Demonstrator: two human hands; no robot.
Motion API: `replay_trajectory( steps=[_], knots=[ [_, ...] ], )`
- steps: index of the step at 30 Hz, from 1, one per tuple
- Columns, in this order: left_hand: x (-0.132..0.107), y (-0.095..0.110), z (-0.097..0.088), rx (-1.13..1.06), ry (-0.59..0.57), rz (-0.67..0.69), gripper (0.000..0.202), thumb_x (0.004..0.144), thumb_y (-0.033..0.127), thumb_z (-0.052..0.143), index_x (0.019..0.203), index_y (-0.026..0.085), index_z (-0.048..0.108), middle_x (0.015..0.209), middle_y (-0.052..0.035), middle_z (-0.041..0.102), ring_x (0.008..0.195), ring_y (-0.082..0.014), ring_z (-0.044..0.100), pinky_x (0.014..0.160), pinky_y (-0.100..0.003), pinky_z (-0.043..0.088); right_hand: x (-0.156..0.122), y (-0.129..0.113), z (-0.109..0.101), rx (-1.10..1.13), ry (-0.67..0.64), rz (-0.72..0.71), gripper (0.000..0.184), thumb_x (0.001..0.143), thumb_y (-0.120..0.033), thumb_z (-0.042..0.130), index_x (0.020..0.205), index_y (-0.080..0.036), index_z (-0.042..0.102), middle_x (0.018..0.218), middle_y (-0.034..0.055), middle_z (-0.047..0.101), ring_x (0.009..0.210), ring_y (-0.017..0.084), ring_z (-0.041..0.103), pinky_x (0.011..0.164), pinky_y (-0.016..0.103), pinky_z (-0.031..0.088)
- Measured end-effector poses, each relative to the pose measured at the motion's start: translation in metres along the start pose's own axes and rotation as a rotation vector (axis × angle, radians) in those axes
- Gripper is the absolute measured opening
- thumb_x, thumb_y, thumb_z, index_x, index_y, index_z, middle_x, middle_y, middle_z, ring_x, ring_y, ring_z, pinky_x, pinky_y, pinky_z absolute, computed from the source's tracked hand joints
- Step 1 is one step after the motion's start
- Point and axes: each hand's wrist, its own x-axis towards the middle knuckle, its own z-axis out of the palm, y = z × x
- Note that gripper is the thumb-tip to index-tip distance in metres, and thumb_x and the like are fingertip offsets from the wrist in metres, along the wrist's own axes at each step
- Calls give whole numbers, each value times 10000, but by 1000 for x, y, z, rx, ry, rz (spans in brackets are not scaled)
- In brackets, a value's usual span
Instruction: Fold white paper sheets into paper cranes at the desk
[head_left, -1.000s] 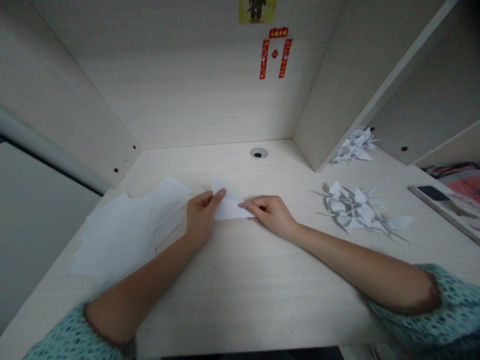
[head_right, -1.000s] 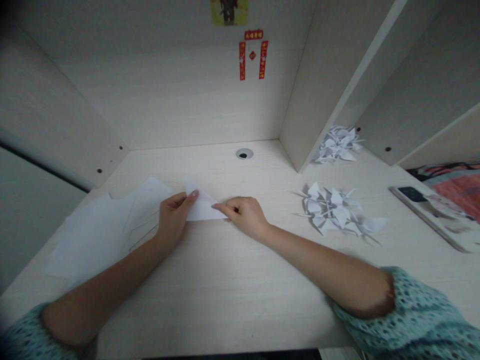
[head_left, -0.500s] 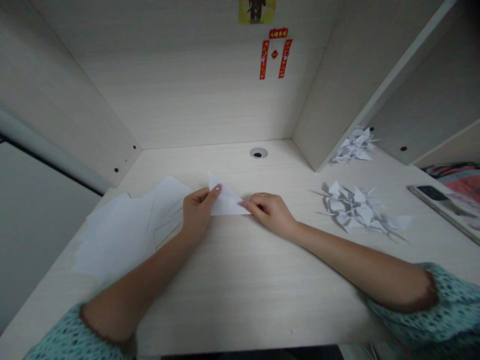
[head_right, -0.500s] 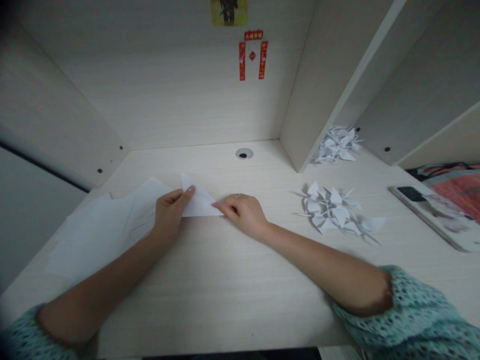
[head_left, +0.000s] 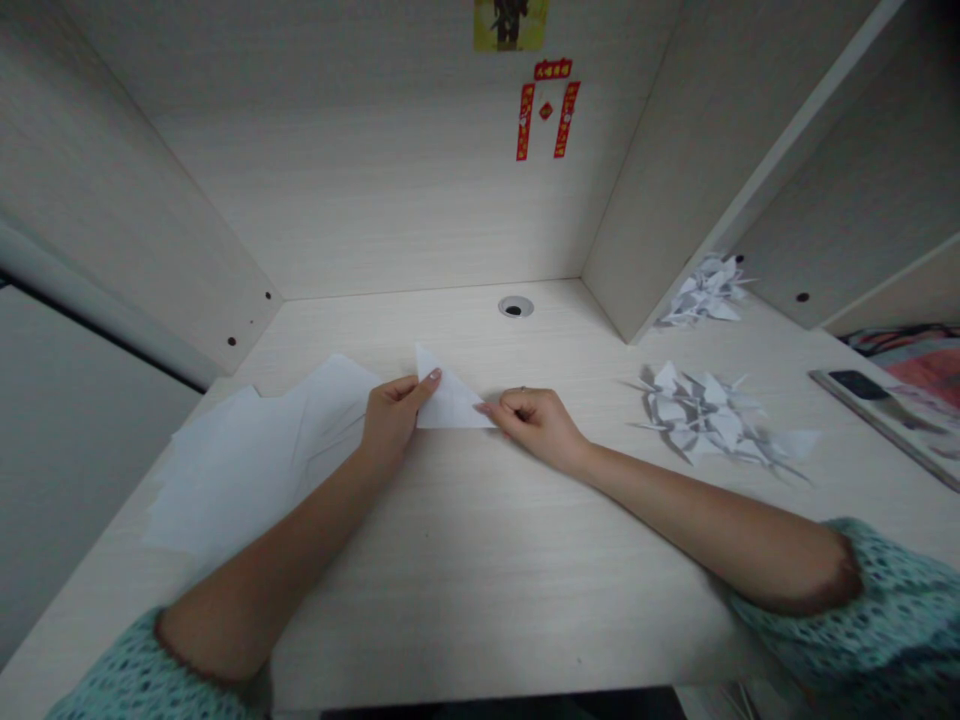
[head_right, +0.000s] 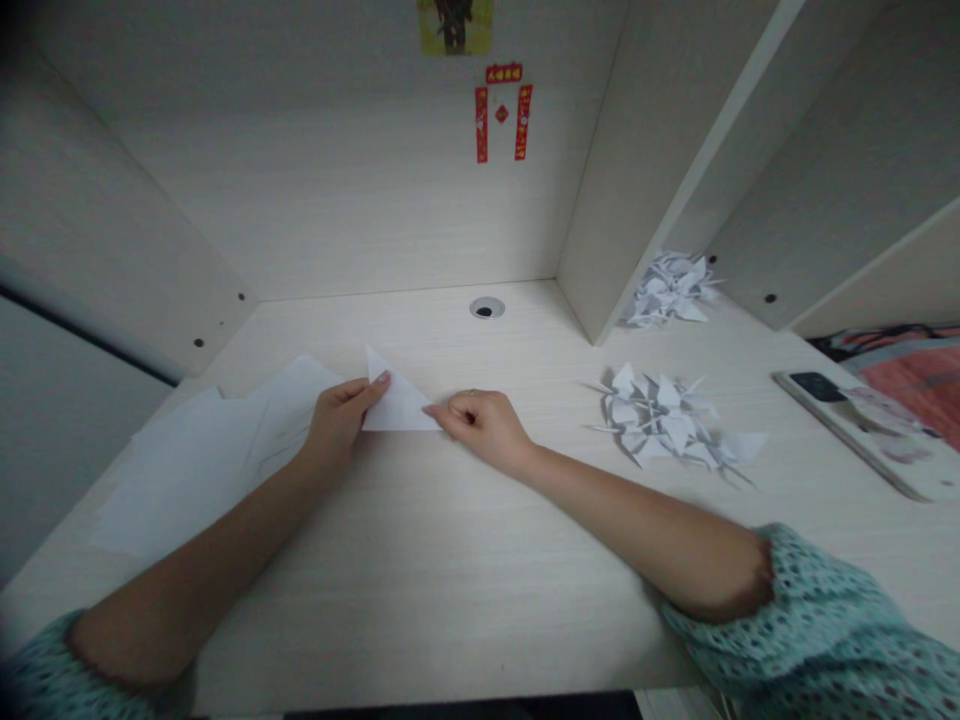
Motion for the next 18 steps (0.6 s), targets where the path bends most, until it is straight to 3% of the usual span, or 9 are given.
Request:
replay_trajectory(
  steps=[10, 18],
  knots=[
    [1, -5, 2, -20, -4, -14, 392, 674, 530, 695, 599, 151, 628, 558, 10, 572, 497, -104, 468, 460, -216, 307, 2, 0, 0, 225, 37, 112, 519, 823, -480, 584, 442, -174, 411, 437, -60, 309, 453, 65, 275, 472, 249, 224],
    [-4, -2, 7, -121, 5, -50, 382, 661, 503, 718, 580, 148, 604, 567, 9, 579, 508, -101, 476, 480, -217, 326, 3, -3, -2, 265, 45, 163, 508, 798, -501, 603, 448, -170, 444, 440, -56, 326, 464, 67, 278, 478, 253, 223]
  ],
)
